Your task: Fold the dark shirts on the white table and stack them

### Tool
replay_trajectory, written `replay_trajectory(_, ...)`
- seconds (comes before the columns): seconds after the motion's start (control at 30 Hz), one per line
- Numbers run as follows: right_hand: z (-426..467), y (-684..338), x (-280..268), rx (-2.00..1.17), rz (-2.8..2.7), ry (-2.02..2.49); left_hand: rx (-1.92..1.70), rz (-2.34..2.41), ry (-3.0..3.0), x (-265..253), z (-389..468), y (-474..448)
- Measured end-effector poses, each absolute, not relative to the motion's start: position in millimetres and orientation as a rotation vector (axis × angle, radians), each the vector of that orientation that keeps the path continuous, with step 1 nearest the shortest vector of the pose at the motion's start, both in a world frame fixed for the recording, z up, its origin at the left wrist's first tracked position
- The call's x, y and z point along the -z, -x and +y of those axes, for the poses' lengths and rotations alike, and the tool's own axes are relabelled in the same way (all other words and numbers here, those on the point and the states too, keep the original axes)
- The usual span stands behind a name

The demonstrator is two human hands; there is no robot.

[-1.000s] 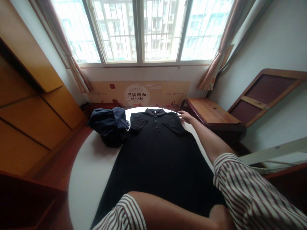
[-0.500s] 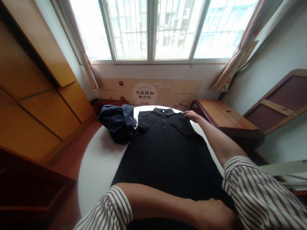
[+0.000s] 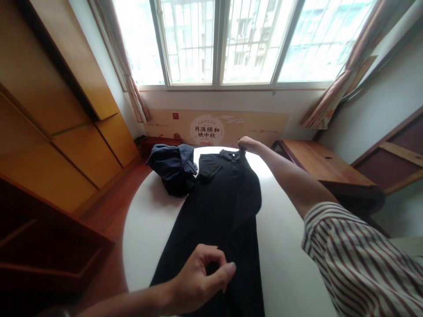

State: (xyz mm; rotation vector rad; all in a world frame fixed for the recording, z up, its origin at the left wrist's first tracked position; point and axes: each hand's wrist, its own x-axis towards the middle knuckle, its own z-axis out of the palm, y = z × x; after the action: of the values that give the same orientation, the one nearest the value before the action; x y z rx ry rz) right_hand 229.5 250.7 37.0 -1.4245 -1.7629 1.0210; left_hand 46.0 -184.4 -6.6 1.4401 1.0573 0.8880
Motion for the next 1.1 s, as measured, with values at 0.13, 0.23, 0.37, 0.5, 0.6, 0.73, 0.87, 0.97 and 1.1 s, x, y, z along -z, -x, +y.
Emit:
replay_trajectory(0.13, 258.2, -161.7, -46.1, -0.930, -1.870, 1.602, -1.104, 1.200, -1.105, 23.9, -211.2, -2.9)
replay_trajectory(0.23, 261.6, -113.0, -45.9, -0.896, -1.947, 1.649, -1.189, 1.247, -0.869, 37.4, -228.7, 20.7)
replay_trajectory(0.37, 260.3, -66.4, -37.3, -0.904, -2.025, 1.652, -1.148, 1.266, -0.707, 53.2, -241.1, 40.9)
replay_trajectory(0.5, 248.5, -47.2, -25.5, -0.973, -2.082, 1.560, -1.000, 1.367, -0.745, 66.3, -246.9, 58.7)
replay_trajectory(0.6, 234.1, -49.1, -19.8, -0.991, -2.120, 1.424, -0.737, 1.429, -0.896, 66.7, -252.6, 78.0)
replay_trajectory(0.73, 206.8, -75.8, -14.1, -0.900, -2.158, 1.346, -0.591, 1.806, -1.282, 56.2, -250.8, 105.2)
replay_trajectory(0.87, 162.7, -130.4, 0.9, -0.792, -2.192, 1.417, -0.807, 2.035, -1.444, 55.6, -221.6, 111.7)
replay_trajectory(0.97, 122.6, -175.5, 20.8, -0.844, -2.177, 1.593, -0.787, 1.852, -1.431, 64.8, -189.6, 100.3)
replay_trajectory(1.1, 79.8, -213.6, 52.1, -1.064, -2.051, 1.742, -0.694, 1.705, -1.441, 74.2, -156.8, 83.7)
